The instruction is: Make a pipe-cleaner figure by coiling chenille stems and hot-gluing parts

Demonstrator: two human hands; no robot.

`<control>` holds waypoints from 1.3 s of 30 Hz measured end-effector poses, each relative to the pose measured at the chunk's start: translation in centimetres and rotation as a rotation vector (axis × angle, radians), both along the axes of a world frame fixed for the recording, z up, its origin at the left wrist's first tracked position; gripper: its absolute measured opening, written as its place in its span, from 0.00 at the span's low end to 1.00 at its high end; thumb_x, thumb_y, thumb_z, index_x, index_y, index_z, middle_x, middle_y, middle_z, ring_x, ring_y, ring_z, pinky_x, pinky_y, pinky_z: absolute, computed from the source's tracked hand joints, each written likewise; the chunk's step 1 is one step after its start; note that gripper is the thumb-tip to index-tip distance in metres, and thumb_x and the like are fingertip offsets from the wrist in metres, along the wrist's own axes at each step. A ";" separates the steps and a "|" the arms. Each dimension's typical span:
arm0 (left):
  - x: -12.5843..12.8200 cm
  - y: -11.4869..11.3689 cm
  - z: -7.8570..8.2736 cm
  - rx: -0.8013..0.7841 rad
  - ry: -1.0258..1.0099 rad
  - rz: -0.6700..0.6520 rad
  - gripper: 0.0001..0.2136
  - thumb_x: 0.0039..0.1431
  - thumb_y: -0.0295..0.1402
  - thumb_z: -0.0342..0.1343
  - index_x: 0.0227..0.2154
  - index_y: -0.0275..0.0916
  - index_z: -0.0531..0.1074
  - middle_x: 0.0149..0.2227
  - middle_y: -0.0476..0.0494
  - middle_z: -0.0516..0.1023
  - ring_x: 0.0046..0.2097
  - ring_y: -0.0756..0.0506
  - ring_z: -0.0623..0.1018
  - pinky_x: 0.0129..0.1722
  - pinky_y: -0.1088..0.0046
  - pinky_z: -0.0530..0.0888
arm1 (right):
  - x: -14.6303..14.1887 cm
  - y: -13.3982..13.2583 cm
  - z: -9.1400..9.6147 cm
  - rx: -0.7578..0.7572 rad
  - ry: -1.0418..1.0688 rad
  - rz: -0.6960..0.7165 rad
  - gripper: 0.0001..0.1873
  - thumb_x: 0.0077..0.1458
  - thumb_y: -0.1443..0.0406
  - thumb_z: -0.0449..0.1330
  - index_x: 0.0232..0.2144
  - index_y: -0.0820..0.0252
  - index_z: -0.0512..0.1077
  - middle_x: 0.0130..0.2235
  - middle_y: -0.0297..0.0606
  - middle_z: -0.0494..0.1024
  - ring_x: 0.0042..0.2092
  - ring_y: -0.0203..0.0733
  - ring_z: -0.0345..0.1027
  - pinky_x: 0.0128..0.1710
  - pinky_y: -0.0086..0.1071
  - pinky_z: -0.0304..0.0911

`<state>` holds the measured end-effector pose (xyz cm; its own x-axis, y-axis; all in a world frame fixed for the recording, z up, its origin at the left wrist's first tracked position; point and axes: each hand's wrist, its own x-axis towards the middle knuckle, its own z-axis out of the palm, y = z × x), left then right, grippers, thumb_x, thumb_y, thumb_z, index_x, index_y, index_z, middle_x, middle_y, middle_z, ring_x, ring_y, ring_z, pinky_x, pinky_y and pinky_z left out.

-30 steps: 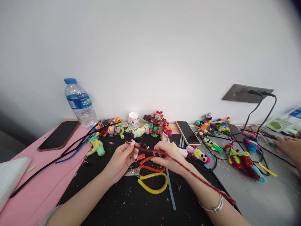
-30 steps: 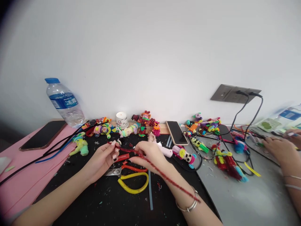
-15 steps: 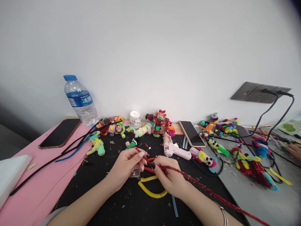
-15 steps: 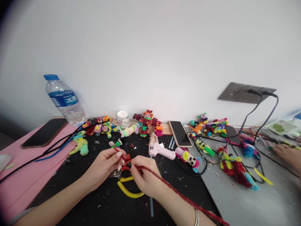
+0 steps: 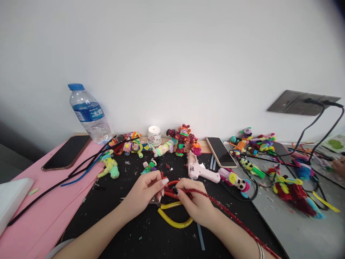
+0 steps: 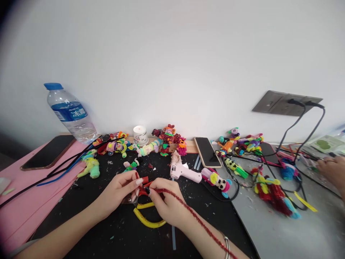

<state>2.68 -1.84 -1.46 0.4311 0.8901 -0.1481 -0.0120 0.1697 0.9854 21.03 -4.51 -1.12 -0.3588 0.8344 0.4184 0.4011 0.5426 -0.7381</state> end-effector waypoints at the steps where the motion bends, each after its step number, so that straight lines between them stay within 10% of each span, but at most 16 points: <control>1: -0.1 0.0 0.0 0.023 0.012 -0.034 0.16 0.56 0.43 0.56 0.20 0.37 0.62 0.19 0.52 0.68 0.20 0.54 0.66 0.20 0.80 0.61 | 0.1 0.0 0.0 0.004 0.024 -0.006 0.11 0.59 0.69 0.49 0.26 0.59 0.66 0.24 0.32 0.67 0.26 0.34 0.60 0.27 0.27 0.55; 21: -0.9 -0.4 0.0 -0.427 0.017 -0.631 0.13 0.47 0.40 0.61 0.18 0.37 0.68 0.16 0.50 0.71 0.13 0.55 0.64 0.10 0.81 0.58 | -0.6 -0.6 0.4 -0.211 0.166 0.125 0.17 0.62 0.61 0.49 0.22 0.59 0.63 0.23 0.31 0.64 0.27 0.34 0.60 0.28 0.27 0.58; 31: -0.9 -0.4 0.3 -0.446 -0.017 -0.689 0.14 0.48 0.39 0.60 0.17 0.34 0.70 0.11 0.52 0.66 0.10 0.55 0.61 0.09 0.81 0.56 | -0.6 -0.6 0.8 -0.394 0.178 0.328 0.14 0.58 0.59 0.53 0.23 0.60 0.62 0.21 0.28 0.61 0.21 0.29 0.52 0.20 0.24 0.49; 39: -0.2 -0.8 0.1 0.124 0.103 -0.278 0.12 0.55 0.41 0.56 0.26 0.37 0.67 0.21 0.52 0.68 0.20 0.53 0.69 0.20 0.78 0.68 | -0.6 -0.3 0.4 -0.339 0.234 -0.054 0.14 0.56 0.66 0.51 0.19 0.59 0.59 0.19 0.28 0.58 0.22 0.31 0.50 0.22 0.26 0.48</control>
<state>2.45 -2.69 -1.36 0.6484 0.7545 -0.1015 0.1187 0.0315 0.9924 20.42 -4.83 -0.73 -0.2387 0.9538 0.1822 0.2219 0.2363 -0.9460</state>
